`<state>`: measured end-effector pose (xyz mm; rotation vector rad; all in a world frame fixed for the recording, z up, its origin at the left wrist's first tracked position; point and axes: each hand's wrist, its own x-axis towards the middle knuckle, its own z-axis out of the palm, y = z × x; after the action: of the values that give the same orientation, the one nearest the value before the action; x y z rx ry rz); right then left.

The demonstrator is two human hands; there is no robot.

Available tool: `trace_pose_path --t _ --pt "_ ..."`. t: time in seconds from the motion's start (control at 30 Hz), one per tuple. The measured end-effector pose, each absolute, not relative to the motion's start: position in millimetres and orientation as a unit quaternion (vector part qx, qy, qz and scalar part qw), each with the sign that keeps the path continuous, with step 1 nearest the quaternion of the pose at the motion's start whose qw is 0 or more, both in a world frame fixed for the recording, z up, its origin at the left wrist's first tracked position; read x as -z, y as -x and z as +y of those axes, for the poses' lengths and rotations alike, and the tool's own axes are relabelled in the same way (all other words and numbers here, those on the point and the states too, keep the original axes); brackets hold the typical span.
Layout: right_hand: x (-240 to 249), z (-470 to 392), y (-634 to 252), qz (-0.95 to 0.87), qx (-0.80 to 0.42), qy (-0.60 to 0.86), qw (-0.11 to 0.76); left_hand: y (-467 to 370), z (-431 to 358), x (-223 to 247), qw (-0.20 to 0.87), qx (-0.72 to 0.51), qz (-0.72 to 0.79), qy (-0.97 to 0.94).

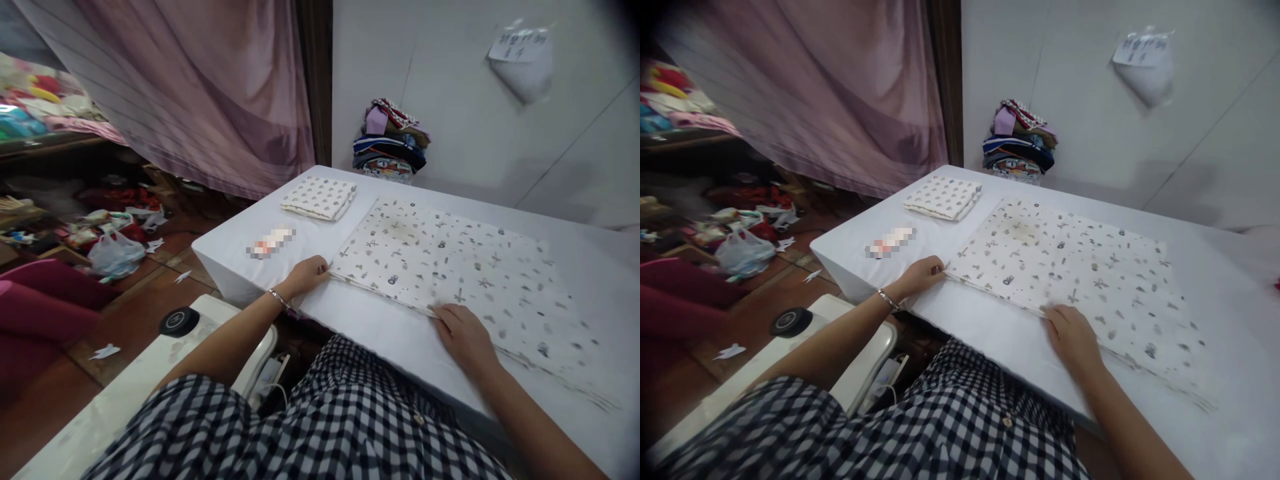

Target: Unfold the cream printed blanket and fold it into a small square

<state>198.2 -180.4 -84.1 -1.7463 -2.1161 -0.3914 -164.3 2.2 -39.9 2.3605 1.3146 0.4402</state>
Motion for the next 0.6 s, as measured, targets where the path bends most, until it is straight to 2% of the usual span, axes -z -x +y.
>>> trace_pose_path --t 0.1,0.27,0.6 --pt "82.3 -181.1 -196.9 -0.755 0.143 0.613 0.184 162.3 5.4 39.0 0.194 -0.174 0.486 -0.834" --pt "77.7 -182.4 -192.3 -0.767 0.139 0.604 0.163 162.4 1.1 37.9 0.058 -0.162 0.508 -0.844" --pt "75.4 -180.7 -192.2 -0.779 0.111 0.598 0.152 163.2 -1.6 44.1 0.029 -0.153 0.483 -0.862"
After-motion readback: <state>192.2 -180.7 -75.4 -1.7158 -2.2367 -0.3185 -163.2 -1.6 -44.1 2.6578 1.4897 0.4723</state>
